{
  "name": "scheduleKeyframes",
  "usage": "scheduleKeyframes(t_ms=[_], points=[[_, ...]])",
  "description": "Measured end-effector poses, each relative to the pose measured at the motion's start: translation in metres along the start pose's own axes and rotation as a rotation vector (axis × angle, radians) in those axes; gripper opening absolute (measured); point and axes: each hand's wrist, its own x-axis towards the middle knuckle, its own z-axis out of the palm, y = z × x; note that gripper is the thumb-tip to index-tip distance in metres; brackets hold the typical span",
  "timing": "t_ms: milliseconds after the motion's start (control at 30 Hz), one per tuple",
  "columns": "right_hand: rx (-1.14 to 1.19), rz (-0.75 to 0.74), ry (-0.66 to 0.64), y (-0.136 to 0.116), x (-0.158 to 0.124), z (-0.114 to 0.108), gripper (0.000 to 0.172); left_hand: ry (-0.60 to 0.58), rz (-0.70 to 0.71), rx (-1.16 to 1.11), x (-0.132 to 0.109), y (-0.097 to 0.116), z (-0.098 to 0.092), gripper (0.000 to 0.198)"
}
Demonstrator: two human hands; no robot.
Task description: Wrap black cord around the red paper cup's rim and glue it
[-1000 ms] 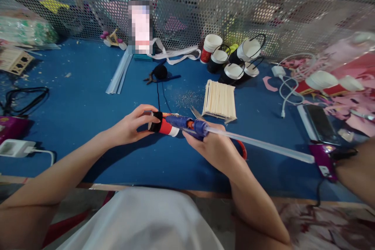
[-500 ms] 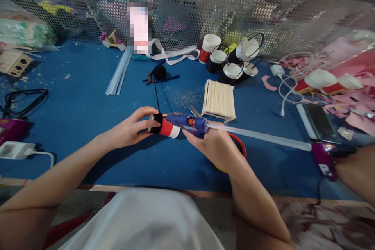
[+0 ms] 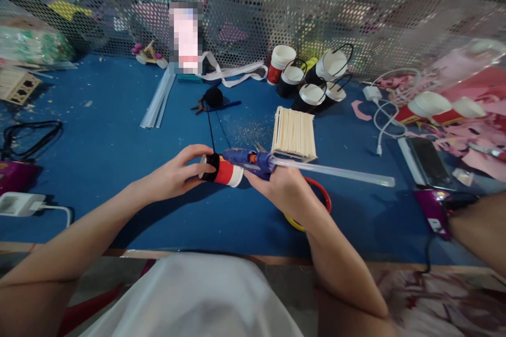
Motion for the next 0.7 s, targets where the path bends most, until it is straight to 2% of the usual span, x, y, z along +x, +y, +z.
scheduleKeyframes(t_ms=[133, 300, 533, 700], points=[[-0.103, -0.080, -0.032, 0.000, -0.002, -0.001, 0.036, 0.008, -0.037, -0.051, 0.000, -0.001, 0.000, 0.027], [-0.131, -0.106, -0.077, 0.002, -0.010, -0.005, 0.033, 0.027, -0.081, -0.088, 0.003, -0.001, -0.001, 0.029], [-0.178, -0.208, -0.068, 0.002, -0.011, -0.005, 0.026, 0.019, -0.143, -0.159, 0.000, -0.003, -0.001, 0.037], [-0.264, -0.345, -0.007, 0.006, -0.015, -0.002, 0.032, 0.023, -0.171, -0.212, -0.001, -0.003, 0.000, 0.042]])
